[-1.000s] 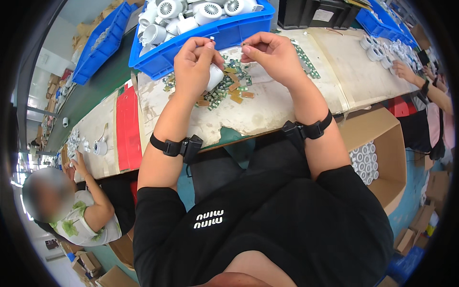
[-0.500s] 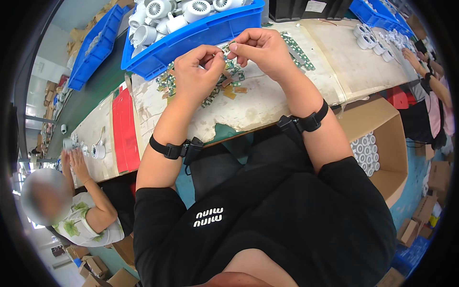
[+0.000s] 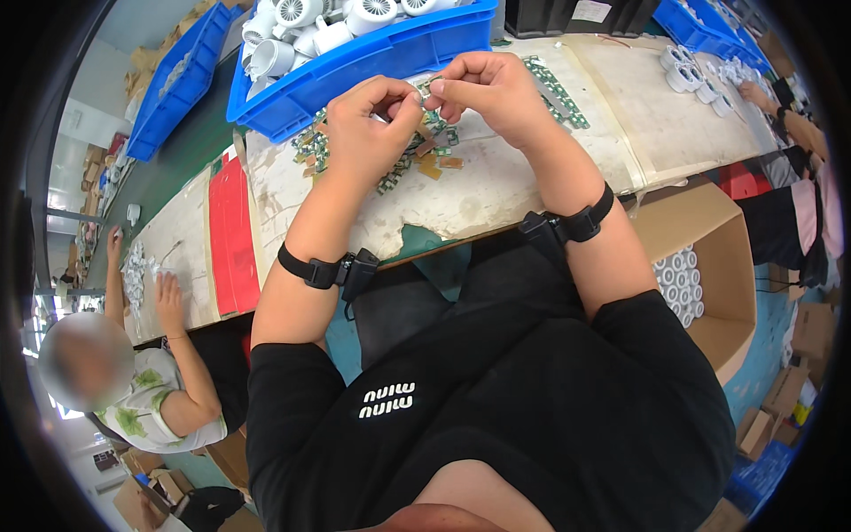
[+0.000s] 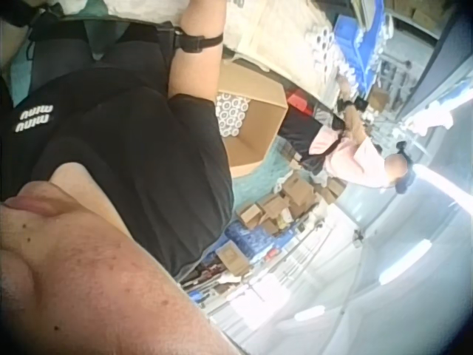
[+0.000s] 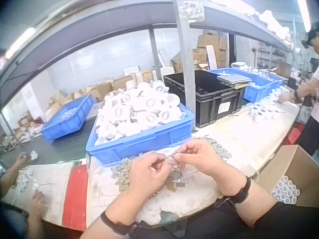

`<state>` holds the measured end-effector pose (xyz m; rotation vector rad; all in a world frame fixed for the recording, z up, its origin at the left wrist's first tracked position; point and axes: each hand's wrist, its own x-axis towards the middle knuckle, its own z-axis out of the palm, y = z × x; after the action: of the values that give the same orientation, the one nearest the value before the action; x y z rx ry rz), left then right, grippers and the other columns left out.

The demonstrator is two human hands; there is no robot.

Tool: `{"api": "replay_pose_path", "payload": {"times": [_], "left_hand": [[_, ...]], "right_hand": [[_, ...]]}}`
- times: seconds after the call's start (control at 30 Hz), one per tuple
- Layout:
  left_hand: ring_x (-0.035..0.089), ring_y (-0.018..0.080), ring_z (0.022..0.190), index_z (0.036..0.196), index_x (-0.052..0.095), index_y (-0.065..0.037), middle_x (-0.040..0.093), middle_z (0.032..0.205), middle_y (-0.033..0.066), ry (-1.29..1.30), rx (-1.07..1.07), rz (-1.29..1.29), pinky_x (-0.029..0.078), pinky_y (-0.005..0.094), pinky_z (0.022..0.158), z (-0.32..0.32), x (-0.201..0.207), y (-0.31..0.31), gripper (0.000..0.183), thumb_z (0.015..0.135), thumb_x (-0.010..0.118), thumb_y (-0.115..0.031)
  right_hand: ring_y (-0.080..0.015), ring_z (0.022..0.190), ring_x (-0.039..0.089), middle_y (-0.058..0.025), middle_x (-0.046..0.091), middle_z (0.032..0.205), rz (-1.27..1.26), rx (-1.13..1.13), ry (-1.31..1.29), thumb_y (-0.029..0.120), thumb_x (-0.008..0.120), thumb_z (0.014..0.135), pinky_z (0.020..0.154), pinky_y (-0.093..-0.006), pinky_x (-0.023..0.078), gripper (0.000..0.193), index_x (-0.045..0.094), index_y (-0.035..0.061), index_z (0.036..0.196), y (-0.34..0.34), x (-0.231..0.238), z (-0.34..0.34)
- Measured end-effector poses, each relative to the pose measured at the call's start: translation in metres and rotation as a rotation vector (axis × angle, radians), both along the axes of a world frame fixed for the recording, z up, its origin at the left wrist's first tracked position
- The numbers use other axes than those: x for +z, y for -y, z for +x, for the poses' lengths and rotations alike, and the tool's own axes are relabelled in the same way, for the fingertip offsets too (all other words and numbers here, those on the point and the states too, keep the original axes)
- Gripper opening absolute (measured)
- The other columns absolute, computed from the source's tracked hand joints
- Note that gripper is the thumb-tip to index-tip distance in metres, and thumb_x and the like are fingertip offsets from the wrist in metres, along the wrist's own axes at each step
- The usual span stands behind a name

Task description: Assembling electronic components by inserting circuit boards into white plastic housings.

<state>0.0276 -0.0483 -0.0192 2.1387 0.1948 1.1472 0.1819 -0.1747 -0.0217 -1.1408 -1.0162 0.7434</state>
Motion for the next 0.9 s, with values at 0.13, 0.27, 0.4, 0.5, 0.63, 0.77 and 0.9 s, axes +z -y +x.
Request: {"api": "replay_pose_path", "payload": {"times": [0.13, 0.27, 0.4, 0.5, 0.63, 0.77, 0.9], "left_hand": [[0.066, 0.0136, 0.059, 0.077, 0.071, -0.001, 0.069, 0.067, 0.0069, 0.043, -0.046, -0.112, 0.052, 0.0264, 0.058, 0.003, -0.004, -0.002, 0.007, 0.08, 0.071, -0.008], [0.067, 0.0146, 0.06, 0.077, 0.071, -0.001, 0.07, 0.068, 0.0083, -0.003, -0.025, -0.124, 0.052, 0.0281, 0.058, 0.0, -0.007, -0.003, 0.007, 0.081, 0.071, -0.008], [0.068, 0.0159, 0.059, 0.078, 0.071, -0.002, 0.071, 0.068, 0.0088, 0.001, -0.022, -0.09, 0.052, 0.0291, 0.058, 0.002, -0.013, -0.001, 0.007, 0.082, 0.071, -0.007], [0.068, 0.0171, 0.058, 0.078, 0.07, -0.003, 0.071, 0.068, 0.0089, 0.024, -0.036, -0.108, 0.052, 0.0298, 0.058, 0.002, -0.015, 0.005, 0.007, 0.083, 0.071, -0.007], [0.068, 0.0196, 0.059, 0.079, 0.07, -0.003, 0.07, 0.068, 0.0105, 0.029, -0.013, -0.045, 0.053, 0.0311, 0.058, 0.001, -0.004, 0.004, 0.007, 0.084, 0.071, -0.008], [0.069, 0.0237, 0.06, 0.082, 0.071, -0.002, 0.07, 0.07, 0.013, -0.158, 0.052, 0.04, 0.054, 0.0329, 0.06, -0.011, 0.015, -0.006, 0.008, 0.084, 0.07, -0.01], [0.071, 0.0287, 0.064, 0.087, 0.074, -0.004, 0.072, 0.077, 0.0165, -0.361, 0.37, 0.144, 0.056, 0.0371, 0.063, -0.071, 0.012, -0.049, 0.013, 0.083, 0.07, -0.017]], "right_hand": [[-0.0108, 0.07, 0.068, -0.0101, 0.075, 0.085, -0.008, 0.016, -0.104, 0.009, 0.072, 0.09, 0.066, -0.0271, 0.057, 0.01, 0.071, -0.0004, 0.09, -0.001, -0.002, -0.001], [-0.0137, 0.072, 0.069, -0.0119, 0.075, 0.086, 0.018, 0.012, -0.102, 0.009, 0.071, 0.092, 0.069, -0.0283, 0.057, 0.008, 0.07, 0.0013, 0.089, -0.004, -0.004, -0.005], [-0.0134, 0.074, 0.069, -0.0112, 0.075, 0.085, 0.068, 0.034, -0.052, 0.01, 0.072, 0.091, 0.073, -0.0279, 0.057, 0.01, 0.07, 0.0004, 0.088, -0.004, -0.011, -0.001], [-0.0135, 0.074, 0.069, -0.0109, 0.075, 0.084, 0.089, 0.055, -0.045, 0.01, 0.072, 0.092, 0.073, -0.0281, 0.057, 0.011, 0.07, 0.0003, 0.087, -0.002, -0.009, -0.001], [-0.0138, 0.075, 0.069, -0.0101, 0.074, 0.082, 0.082, 0.049, 0.011, 0.009, 0.071, 0.093, 0.074, -0.0282, 0.057, 0.011, 0.069, 0.0002, 0.086, 0.0, -0.002, -0.005], [-0.0107, 0.067, 0.064, -0.0054, 0.069, 0.073, -0.057, 0.007, 0.038, 0.011, 0.073, 0.091, 0.063, -0.0259, 0.051, 0.013, 0.068, 0.0012, 0.083, 0.002, 0.008, -0.007], [-0.0093, 0.058, 0.058, -0.0041, 0.06, 0.059, -0.396, 0.046, 0.707, 0.01, 0.073, 0.079, 0.053, -0.0292, 0.042, 0.014, 0.066, 0.0014, 0.071, 0.008, 0.001, 0.013]]}}
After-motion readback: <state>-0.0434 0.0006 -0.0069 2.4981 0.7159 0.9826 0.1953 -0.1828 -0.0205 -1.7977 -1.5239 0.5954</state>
